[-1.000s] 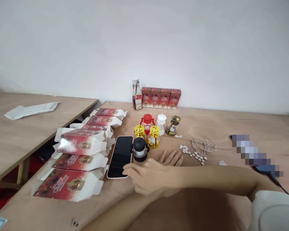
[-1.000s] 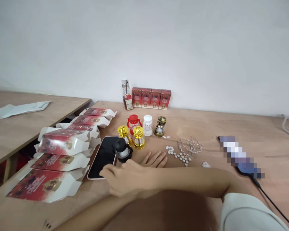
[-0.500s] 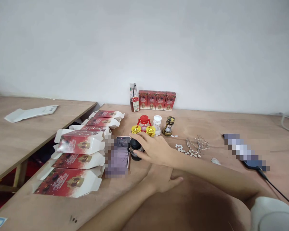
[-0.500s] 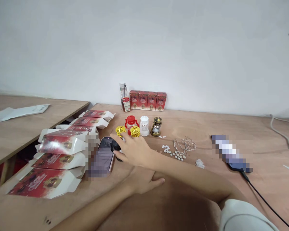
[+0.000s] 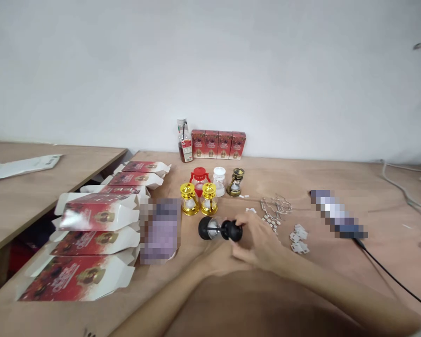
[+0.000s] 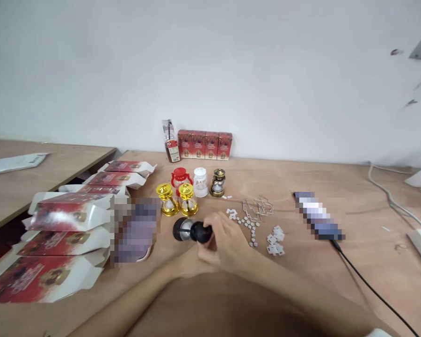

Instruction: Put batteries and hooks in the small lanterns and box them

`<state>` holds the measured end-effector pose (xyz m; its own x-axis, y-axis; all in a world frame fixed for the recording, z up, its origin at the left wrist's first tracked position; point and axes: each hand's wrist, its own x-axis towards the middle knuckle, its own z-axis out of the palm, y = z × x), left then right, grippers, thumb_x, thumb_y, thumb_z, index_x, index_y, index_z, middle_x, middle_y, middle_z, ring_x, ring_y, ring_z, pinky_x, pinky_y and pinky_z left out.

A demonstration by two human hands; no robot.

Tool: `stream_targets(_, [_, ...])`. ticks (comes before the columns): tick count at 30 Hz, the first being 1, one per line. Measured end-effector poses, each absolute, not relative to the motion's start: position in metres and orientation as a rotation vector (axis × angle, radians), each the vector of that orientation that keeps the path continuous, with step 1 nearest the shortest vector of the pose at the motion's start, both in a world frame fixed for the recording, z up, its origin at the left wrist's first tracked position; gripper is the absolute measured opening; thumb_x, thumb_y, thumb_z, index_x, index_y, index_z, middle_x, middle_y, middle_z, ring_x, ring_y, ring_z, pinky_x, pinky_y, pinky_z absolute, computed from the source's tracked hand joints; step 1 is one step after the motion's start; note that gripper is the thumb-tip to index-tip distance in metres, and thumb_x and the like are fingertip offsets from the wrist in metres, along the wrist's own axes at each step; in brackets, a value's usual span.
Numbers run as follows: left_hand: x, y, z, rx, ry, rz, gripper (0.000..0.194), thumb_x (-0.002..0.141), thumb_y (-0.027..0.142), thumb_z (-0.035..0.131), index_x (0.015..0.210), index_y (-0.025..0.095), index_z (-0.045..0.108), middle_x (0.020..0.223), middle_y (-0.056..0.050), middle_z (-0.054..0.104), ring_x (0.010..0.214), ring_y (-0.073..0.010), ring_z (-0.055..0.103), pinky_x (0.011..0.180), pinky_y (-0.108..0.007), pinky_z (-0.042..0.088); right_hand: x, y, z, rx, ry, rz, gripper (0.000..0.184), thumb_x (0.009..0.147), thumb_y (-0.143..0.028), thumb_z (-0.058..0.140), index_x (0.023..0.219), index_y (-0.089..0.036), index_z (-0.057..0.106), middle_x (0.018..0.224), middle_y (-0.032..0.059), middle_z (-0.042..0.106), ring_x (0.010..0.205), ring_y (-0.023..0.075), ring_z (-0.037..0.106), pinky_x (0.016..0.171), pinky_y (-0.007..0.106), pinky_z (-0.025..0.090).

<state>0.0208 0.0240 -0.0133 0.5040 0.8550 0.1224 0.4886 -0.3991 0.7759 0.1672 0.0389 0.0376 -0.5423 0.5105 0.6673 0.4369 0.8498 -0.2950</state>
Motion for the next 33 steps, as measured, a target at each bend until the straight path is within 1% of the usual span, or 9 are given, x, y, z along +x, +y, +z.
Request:
stream_targets(3, [0.017, 0.027, -0.013, 1.898, 0.893, 0.742, 0.09, 0.057, 0.062, 0.075, 0.134, 0.024, 0.047, 0.126, -0.01, 0.059, 0.123, -0.0318, 0.049, 0.105, -0.044, 0.038, 0.18, 0.025, 0.019, -0.737, -2.078, 0.163, 0.035, 0.073, -0.014, 0.051, 0.107, -0.021, 0.045, 0.087, 0.0041, 0.064, 0.073, 0.0187, 0.06, 0.066, 0.03, 0.05])
stream_targets(5, [0.017, 0.028, -0.011, 1.678, 0.763, 0.875, 0.092, 0.056, 0.067, 0.073, 0.133, 0.023, 0.047, 0.124, -0.012, 0.059, 0.126, -0.0321, 0.046, 0.107, -0.049, 0.035, 0.184, 0.019, 0.007, -0.76, -2.028, 0.148, 0.032, 0.073, -0.015, 0.051, 0.104, -0.022, 0.046, 0.084, 0.0038, 0.063, 0.073, 0.0193, 0.061, 0.066, 0.031, 0.051])
stream_targets(8, [0.018, 0.027, -0.007, 1.46, 0.726, 1.073, 0.08, 0.059, 0.067, 0.072, 0.123, 0.022, 0.056, 0.12, -0.012, 0.061, 0.123, -0.0326, 0.05, 0.104, -0.05, 0.039, 0.185, 0.016, -0.007, -0.806, -1.987, 0.205, 0.026, 0.074, -0.018, 0.054, 0.098, -0.022, 0.046, 0.082, 0.0042, 0.063, 0.073, 0.0199, 0.062, 0.065, 0.031, 0.052])
stream_targets(13, [0.023, 0.023, -0.01, 1.428, 1.07, 1.279, 0.049, 0.061, 0.044, 0.077, 0.098, 0.017, 0.059, 0.099, -0.009, 0.067, 0.096, -0.0267, 0.064, 0.092, -0.046, 0.049, 0.185, 0.016, -0.017, -0.89, -2.063, 0.378, 0.022, 0.083, -0.021, 0.051, 0.105, -0.02, 0.048, 0.092, 0.0073, 0.064, 0.082, 0.0213, 0.061, 0.071, 0.034, 0.052])
stream_targets(18, [0.026, 0.026, -0.019, 1.485, 1.308, 1.433, 0.056, 0.054, 0.036, 0.079, 0.1, 0.017, 0.053, 0.099, -0.008, 0.065, 0.096, -0.0258, 0.062, 0.089, -0.044, 0.05, 0.189, 0.016, -0.019, -0.866, -2.014, 0.39, 0.033, 0.085, -0.024, 0.052, 0.116, -0.019, 0.043, 0.101, 0.0099, 0.063, 0.091, 0.0228, 0.061, 0.077, 0.036, 0.052])
stream_targets(25, [0.023, 0.029, -0.019, 1.674, 1.254, 1.47, 0.047, 0.061, 0.028, 0.076, 0.099, 0.02, 0.051, 0.094, -0.003, 0.065, 0.088, -0.0201, 0.064, 0.078, -0.033, 0.052, 0.188, 0.015, -0.015, -0.832, -1.972, 0.403, 0.046, 0.083, -0.024, 0.055, 0.125, -0.017, 0.039, 0.111, 0.0127, 0.061, 0.1, 0.0237, 0.06, 0.084, 0.038, 0.051])
stream_targets(28, [0.02, 0.03, -0.015, 1.742, 1.224, 1.502, 0.046, 0.063, 0.025, 0.075, 0.102, 0.021, 0.052, 0.097, -0.004, 0.065, 0.09, -0.0198, 0.064, 0.079, -0.032, 0.052, 0.2, 0.025, -0.011, -0.821, -1.961, 0.223, 0.038, 0.086, -0.017, 0.049, 0.123, -0.017, 0.044, 0.112, 0.0126, 0.062, 0.104, 0.0234, 0.057, 0.088, 0.038, 0.048])
stream_targets(30, [0.02, 0.031, -0.014, 1.75, 1.225, 1.522, 0.047, 0.064, 0.024, 0.075, 0.105, 0.021, 0.052, 0.101, -0.004, 0.066, 0.094, -0.02, 0.064, 0.081, -0.032, 0.052, 0.213, 0.036, -0.011, -0.936, -1.982, 0.023, 0.027, 0.088, -0.013, 0.045, 0.114, -0.017, 0.052, 0.104, 0.0106, 0.065, 0.098, 0.0239, 0.057, 0.085, 0.039, 0.046])
stream_targets(33, [0.02, 0.033, -0.016, 1.736, 1.221, 1.494, 0.047, 0.065, 0.022, 0.074, 0.107, 0.022, 0.053, 0.103, -0.003, 0.065, 0.095, -0.0197, 0.064, 0.079, -0.031, 0.053, 0.23, 0.052, -0.017, -1.229, -2.06, -0.183, 0.019, 0.09, -0.019, 0.048, 0.102, -0.019, 0.062, 0.094, 0.0086, 0.068, 0.089, 0.0252, 0.055, 0.077, 0.038, 0.044])
